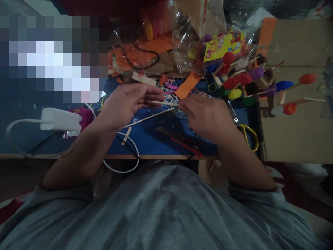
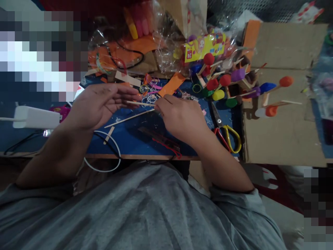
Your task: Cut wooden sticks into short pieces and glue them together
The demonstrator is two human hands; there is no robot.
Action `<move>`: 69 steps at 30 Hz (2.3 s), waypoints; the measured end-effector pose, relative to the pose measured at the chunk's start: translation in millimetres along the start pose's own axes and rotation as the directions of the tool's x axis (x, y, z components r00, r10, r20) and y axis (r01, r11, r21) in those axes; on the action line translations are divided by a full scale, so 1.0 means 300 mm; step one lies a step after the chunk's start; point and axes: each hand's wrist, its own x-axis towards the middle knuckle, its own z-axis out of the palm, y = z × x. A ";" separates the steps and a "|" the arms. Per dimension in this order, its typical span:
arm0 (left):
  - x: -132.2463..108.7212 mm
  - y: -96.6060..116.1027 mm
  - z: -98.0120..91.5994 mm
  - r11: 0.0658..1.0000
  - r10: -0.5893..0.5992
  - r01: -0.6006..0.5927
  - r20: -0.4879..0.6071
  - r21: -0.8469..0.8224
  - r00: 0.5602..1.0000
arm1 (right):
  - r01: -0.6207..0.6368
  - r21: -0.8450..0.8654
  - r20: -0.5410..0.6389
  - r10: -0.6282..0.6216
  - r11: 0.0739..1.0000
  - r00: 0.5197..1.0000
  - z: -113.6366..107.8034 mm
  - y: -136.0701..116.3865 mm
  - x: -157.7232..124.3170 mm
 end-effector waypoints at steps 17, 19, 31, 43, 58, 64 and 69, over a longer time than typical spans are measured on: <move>0.052 -0.066 0.019 0.953 -0.085 0.058 -0.078 -0.297 0.993 | 0.132 0.092 0.014 -0.134 0.987 0.991 0.027 -0.024 0.004; 0.061 -0.086 0.023 0.927 -0.069 0.026 -0.103 -0.374 0.992 | 0.157 0.101 -0.013 -0.157 0.982 0.988 0.035 -0.021 0.002; 0.076 -0.109 0.001 0.907 0.085 -0.123 -0.111 -0.404 0.990 | 0.258 0.166 -0.179 -0.228 0.952 0.957 0.068 -0.015 -0.006; 0.091 -0.116 0.006 0.848 -0.011 -0.110 -0.224 -0.518 0.975 | 0.264 0.175 -0.209 -0.226 0.949 0.952 0.073 -0.012 -0.004; 0.049 0.000 0.035 0.782 -0.102 -0.018 -0.158 -0.623 0.982 | 0.250 0.158 -0.222 -0.212 0.955 0.952 0.076 -0.013 -0.001; 0.002 0.013 0.011 0.839 0.092 -0.056 0.040 -0.541 0.995 | 0.231 0.167 -0.191 -0.199 0.958 0.961 0.072 -0.013 -0.002; -0.010 0.000 0.022 0.915 0.121 -0.069 0.107 -0.398 0.987 | 0.267 0.107 -0.154 -0.249 0.958 0.956 0.063 -0.028 -0.014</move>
